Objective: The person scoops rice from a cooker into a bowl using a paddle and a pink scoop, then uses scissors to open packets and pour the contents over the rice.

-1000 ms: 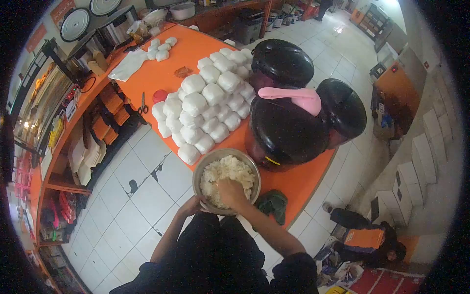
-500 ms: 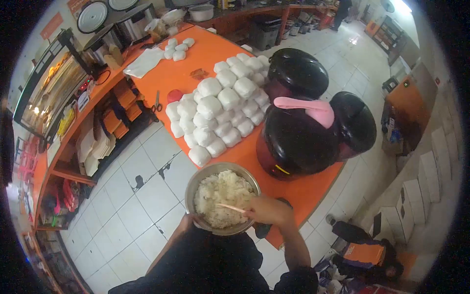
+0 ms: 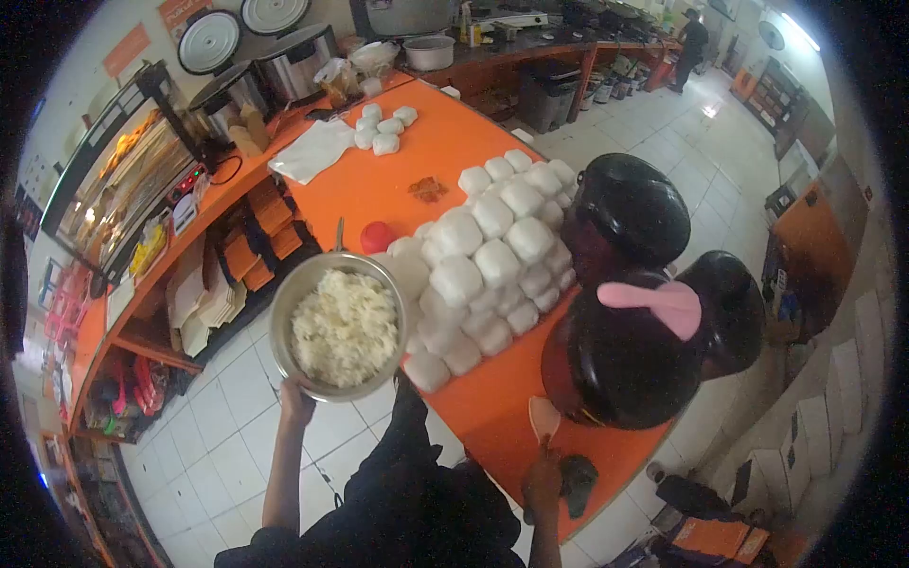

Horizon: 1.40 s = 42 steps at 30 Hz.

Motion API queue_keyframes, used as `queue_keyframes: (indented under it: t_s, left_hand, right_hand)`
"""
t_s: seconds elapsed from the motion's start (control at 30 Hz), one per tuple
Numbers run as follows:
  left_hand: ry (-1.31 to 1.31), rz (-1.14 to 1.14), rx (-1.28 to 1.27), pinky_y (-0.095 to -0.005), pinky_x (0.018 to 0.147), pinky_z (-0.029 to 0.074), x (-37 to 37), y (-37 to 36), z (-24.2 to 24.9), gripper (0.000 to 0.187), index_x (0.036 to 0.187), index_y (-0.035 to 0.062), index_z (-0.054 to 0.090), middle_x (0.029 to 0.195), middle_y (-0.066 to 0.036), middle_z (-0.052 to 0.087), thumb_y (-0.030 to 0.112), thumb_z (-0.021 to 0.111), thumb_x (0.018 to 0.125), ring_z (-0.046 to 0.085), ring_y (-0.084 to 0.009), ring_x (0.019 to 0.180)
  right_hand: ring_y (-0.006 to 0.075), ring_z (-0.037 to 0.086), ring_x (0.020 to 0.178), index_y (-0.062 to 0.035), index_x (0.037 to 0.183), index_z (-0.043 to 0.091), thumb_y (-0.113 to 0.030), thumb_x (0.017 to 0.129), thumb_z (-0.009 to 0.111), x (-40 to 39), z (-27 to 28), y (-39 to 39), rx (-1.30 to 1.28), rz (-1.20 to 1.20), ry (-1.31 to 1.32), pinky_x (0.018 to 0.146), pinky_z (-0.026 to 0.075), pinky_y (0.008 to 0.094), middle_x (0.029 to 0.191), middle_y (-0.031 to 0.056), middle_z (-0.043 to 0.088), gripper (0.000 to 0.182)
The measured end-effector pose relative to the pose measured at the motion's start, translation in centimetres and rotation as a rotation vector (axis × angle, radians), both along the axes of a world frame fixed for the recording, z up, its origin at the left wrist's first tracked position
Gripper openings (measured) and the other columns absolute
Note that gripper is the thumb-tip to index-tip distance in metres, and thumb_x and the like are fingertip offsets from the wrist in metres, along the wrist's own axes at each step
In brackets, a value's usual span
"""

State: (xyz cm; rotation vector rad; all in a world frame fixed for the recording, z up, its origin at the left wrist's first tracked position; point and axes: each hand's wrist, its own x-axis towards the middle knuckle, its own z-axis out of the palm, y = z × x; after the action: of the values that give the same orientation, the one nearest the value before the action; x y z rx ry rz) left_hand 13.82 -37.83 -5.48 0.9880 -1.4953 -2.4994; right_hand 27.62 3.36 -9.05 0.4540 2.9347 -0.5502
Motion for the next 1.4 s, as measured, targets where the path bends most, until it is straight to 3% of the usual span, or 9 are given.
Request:
queue_keyframes:
  t_s: [0.17, 0.27, 0.33, 0.5, 0.73, 0.97, 1.03, 1.27, 1.4]
  left_hand:
    - [0.034, -0.056, 0.029, -0.0437, 0.075, 0.044, -14.9, -4.7, 1.6, 0.016, 0.075, 0.0009, 0.047, 0.084, -0.012, 0.049, 0.009, 0.045, 0.062, 0.050, -0.0265, 0.084]
    - [0.043, -0.090, -0.019, -0.0444, 0.081, 0.046, -23.5, -6.8, 2.3, 0.015, 0.075, 0.0015, 0.045, 0.089, -0.012, 0.048, 0.009, 0.044, 0.062, 0.050, -0.0260, 0.084]
    - [0.064, -0.216, -0.010, -0.0455, 0.081, 0.046, -29.1, -9.7, 0.0, 0.031, 0.092, -0.0037, 0.042, 0.100, -0.016, 0.046, 0.010, 0.044, 0.064, 0.051, -0.0286, 0.091]
    - [0.040, -0.252, -0.003, -0.0436, 0.074, 0.050, -39.8, -10.4, -1.5, 0.052, 0.114, -0.0089, 0.037, 0.109, -0.021, 0.047, 0.010, 0.043, 0.066, 0.052, -0.0307, 0.099]
    - [-0.018, -0.413, -0.056, -0.0390, 0.064, 0.051, -44.0, -11.8, -5.1, 0.043, 0.106, -0.0053, 0.042, 0.098, -0.014, 0.051, 0.013, 0.045, 0.067, 0.058, -0.0240, 0.085]
    - [-0.024, -0.580, -0.114, -0.0329, 0.049, 0.051, -44.5, -14.4, -7.1, 0.027, 0.094, -0.0008, 0.046, 0.068, -0.009, 0.054, 0.020, 0.043, 0.078, 0.056, -0.0197, 0.053]
    - [-0.066, -0.658, -0.152, -0.0334, 0.056, 0.052, -45.2, -14.1, -5.0, 0.035, 0.102, 0.0022, 0.047, 0.079, -0.010, 0.055, 0.032, 0.043, 0.085, 0.056, -0.0183, 0.063]
    - [-0.134, -0.326, -0.367, -0.0362, 0.068, 0.050, -41.5, -15.4, -4.6, 0.047, 0.117, 0.0051, 0.046, 0.086, -0.010, 0.053, 0.042, 0.034, 0.091, 0.053, -0.0187, 0.075]
    - [-0.197, -0.394, -0.823, -0.0330, 0.066, 0.044, -37.4, -15.7, -9.8, 0.046, 0.113, 0.0025, 0.050, 0.085, -0.014, 0.054, 0.038, 0.030, 0.094, 0.052, -0.0208, 0.074]
  right_hand:
    - [0.0359, 0.052, 0.094, -0.0041, 0.128, 0.040, -0.004, 0.072, 0.053, -2.7, -0.2, -2.8, 0.335, 0.147, 0.075, 0.072, 0.046, 0.0380, 0.112, 0.0244, 0.046, 0.058]
    - [0.0298, 0.055, 0.090, -0.0011, 0.112, 0.052, -0.012, 0.079, 0.056, -5.4, 8.8, -1.1, -0.683, -0.447, 0.063, 0.075, 0.043, 0.0365, 0.101, 0.0198, 0.055, 0.035]
    - [0.0218, 0.053, 0.082, 0.0031, 0.095, 0.053, -0.022, 0.090, 0.049, -10.5, 16.4, -2.4, -0.065, -0.567, 0.710, 0.073, 0.042, 0.0311, 0.090, 0.0137, 0.057, 0.027]
    - [0.0373, 0.045, 0.110, 0.0013, 0.118, 0.037, -0.028, 0.092, 0.045, -19.9, 21.6, 3.0, 0.361, -0.683, 0.517, 0.090, 0.035, 0.0422, 0.116, 0.0268, 0.045, 0.040]
    - [0.0390, 0.045, 0.109, 0.0058, 0.120, 0.027, -0.016, 0.080, 0.053, -18.6, 16.4, 11.2, 0.200, -0.720, 0.318, 0.091, 0.036, 0.0411, 0.109, 0.0296, 0.046, 0.052]
    - [0.0451, 0.047, 0.095, 0.0114, 0.102, 0.043, -0.010, 0.078, 0.047, -21.6, 21.0, 12.6, 0.905, -0.606, -0.341, 0.082, 0.039, 0.0448, 0.090, 0.0300, 0.052, 0.032]
    - [0.0446, 0.047, 0.092, 0.0116, 0.101, 0.046, -0.011, 0.081, 0.045, -25.7, 22.2, 11.8, 0.568, -0.960, 0.340, 0.079, 0.039, 0.0447, 0.088, 0.0291, 0.052, 0.030]
    - [0.0176, 0.051, 0.084, 0.0023, 0.098, 0.053, -0.022, 0.083, 0.060, -41.5, 21.7, 17.6, -0.005, -0.405, 0.270, 0.074, 0.040, 0.0301, 0.086, 0.0112, 0.056, 0.030]
    - [0.0311, 0.051, 0.098, -0.0012, 0.107, 0.053, -0.024, 0.082, 0.060, -45.9, 21.7, 16.7, -0.069, 0.065, 0.112, 0.086, 0.038, 0.0384, 0.102, 0.0169, 0.056, 0.034]
